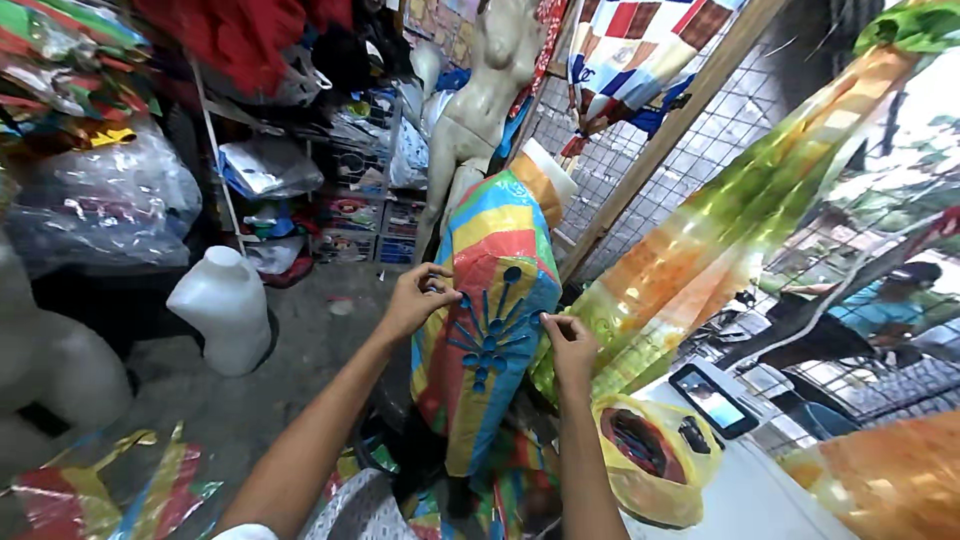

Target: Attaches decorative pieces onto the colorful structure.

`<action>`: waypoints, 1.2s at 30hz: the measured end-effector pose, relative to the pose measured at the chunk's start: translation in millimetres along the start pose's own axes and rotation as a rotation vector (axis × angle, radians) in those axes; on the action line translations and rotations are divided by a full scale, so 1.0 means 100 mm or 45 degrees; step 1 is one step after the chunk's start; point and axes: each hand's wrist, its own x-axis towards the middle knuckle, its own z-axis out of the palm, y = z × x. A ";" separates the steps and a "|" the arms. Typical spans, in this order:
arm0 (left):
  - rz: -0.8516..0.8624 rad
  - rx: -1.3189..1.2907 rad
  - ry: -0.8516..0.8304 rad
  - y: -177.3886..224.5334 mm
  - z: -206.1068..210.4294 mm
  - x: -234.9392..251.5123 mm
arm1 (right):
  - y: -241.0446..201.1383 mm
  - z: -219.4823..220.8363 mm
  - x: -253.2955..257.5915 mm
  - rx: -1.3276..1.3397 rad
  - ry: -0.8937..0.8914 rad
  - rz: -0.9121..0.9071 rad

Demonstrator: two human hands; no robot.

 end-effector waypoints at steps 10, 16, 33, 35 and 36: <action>0.016 0.195 -0.126 -0.15 0.08 -0.78 | 0.12 -1.34 -1.24 -0.168 0.542 0.326; -0.450 0.100 -0.536 -0.55 0.69 -1.65 | 0.29 -2.22 -2.03 -0.976 0.552 0.816; -0.650 -0.305 -0.904 -0.23 1.61 -1.80 | -0.03 -3.02 -2.56 -1.093 0.844 0.791; -0.682 -0.258 -0.939 -0.20 1.63 -1.80 | 0.10 -3.07 -2.51 -1.005 0.772 0.806; -0.727 -0.248 -0.952 -0.20 1.64 -1.81 | 0.14 -3.07 -2.45 -0.973 0.745 0.828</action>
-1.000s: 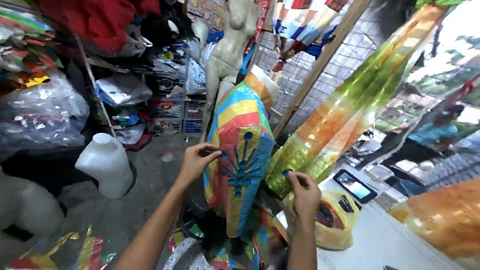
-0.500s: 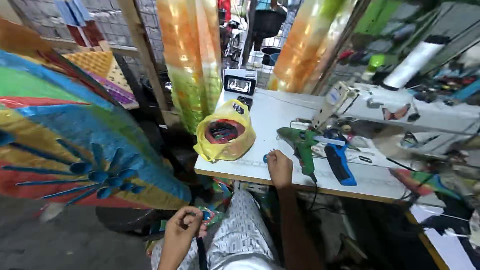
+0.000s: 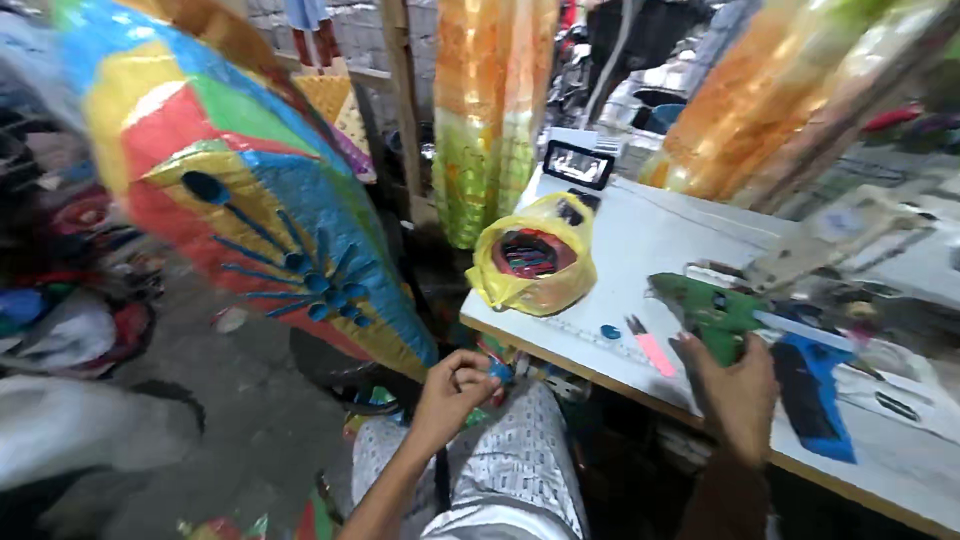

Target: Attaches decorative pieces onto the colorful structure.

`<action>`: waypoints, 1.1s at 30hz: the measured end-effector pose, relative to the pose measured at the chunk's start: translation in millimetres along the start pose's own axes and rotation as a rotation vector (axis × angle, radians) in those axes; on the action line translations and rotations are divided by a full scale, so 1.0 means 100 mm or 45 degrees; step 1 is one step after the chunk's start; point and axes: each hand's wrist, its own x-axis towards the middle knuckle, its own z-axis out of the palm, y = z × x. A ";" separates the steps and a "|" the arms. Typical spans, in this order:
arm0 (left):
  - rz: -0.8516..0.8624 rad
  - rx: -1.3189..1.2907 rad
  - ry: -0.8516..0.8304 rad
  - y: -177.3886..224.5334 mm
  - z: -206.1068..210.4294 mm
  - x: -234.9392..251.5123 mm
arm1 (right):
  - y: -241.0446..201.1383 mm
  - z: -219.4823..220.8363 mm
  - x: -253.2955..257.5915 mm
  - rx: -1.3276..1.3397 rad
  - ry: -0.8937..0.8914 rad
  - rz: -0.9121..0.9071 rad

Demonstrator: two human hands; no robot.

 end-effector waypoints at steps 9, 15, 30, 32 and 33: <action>-0.388 -0.474 0.272 -0.02 0.03 -0.11 | -0.08 0.04 0.22 0.159 -0.036 0.083; -0.176 -0.409 0.416 0.17 0.06 -0.01 | -0.36 -0.11 -0.43 0.912 -0.279 -0.231; -0.072 -0.343 0.487 0.30 0.17 0.13 | -0.50 0.28 -1.00 0.836 -0.580 -0.299; -0.068 -0.348 0.491 0.29 0.16 0.13 | -0.50 0.32 -0.98 0.808 -0.578 -0.317; -0.072 -0.355 0.494 0.29 0.15 0.13 | -0.50 0.33 -0.97 0.799 -0.580 -0.322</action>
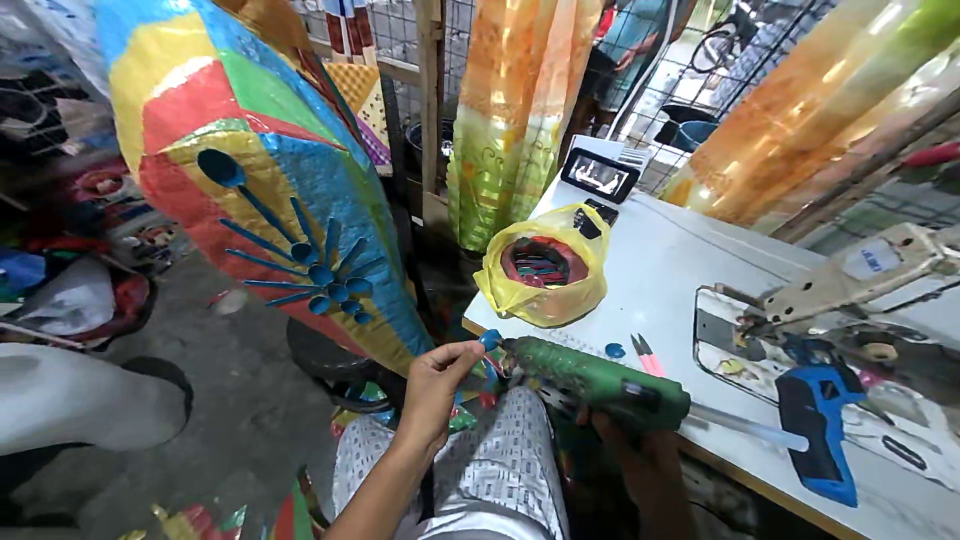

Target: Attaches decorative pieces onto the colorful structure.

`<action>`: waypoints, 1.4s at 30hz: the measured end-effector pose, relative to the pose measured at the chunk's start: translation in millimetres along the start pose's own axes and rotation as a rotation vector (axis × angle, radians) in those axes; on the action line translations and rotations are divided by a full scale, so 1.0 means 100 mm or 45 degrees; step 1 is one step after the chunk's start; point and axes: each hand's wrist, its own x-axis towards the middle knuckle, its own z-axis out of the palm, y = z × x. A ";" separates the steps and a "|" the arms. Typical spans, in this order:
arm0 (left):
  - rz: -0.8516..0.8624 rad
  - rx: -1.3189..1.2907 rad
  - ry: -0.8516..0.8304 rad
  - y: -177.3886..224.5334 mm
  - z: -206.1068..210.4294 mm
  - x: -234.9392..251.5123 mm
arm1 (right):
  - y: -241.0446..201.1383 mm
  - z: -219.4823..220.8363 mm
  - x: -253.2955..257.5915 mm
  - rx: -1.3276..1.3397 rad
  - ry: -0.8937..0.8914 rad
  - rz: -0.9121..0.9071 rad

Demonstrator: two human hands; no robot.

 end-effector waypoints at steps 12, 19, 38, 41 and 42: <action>-0.076 -0.082 -0.071 0.00 -0.02 0.02 | -0.05 0.01 0.00 -0.110 0.023 -0.034; -0.074 -0.109 -0.090 0.05 -0.15 -0.06 | -0.09 -0.43 0.14 -0.618 0.376 -0.015; -0.556 -0.610 0.028 0.12 -0.28 -0.10 | 0.01 -0.17 0.36 -0.894 0.629 -0.578; -0.616 -0.631 -0.001 0.18 -0.25 -0.15 | -0.07 0.50 0.36 -0.875 0.206 -1.027; -0.616 -0.643 -0.010 0.20 -0.25 -0.17 | -0.07 0.67 0.43 -0.851 0.145 -1.123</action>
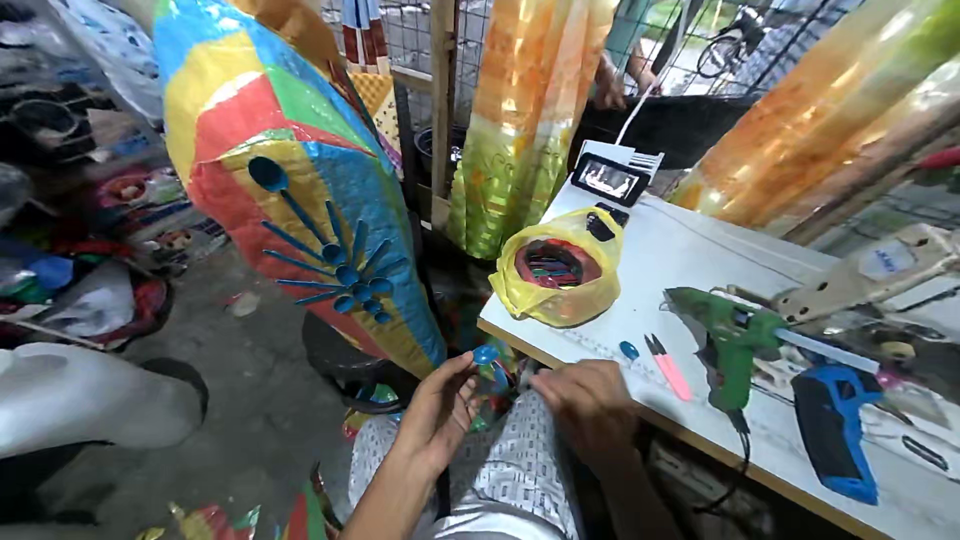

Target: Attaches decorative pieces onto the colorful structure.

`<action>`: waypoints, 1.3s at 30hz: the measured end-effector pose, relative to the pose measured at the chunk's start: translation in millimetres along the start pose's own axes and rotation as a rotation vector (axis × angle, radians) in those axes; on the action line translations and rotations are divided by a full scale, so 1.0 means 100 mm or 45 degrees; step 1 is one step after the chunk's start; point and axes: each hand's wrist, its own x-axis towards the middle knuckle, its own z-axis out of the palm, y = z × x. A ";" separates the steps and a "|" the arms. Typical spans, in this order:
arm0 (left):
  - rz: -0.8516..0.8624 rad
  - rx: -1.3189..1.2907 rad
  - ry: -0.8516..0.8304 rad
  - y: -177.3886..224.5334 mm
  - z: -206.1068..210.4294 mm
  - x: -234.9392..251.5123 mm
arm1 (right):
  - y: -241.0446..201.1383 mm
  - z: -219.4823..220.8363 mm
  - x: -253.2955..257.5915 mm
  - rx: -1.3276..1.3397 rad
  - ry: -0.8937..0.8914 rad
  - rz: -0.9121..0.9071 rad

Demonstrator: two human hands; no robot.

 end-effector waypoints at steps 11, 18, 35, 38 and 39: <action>0.250 -0.165 0.101 0.37 -0.31 -0.34 | -0.33 0.81 0.60 0.275 0.006 -0.509; 1.304 0.385 0.378 0.74 -0.48 -0.44 | -0.75 1.16 1.17 0.669 -0.149 -0.230; 2.003 1.186 0.236 2.18 -0.69 -0.30 | -1.21 1.53 2.21 1.016 -0.467 0.328; 2.010 1.213 0.257 2.22 -0.68 -0.28 | -1.21 1.52 2.22 1.037 -0.491 0.315; 2.009 1.222 0.262 2.22 -0.68 -0.28 | -1.21 1.52 2.22 1.044 -0.504 0.309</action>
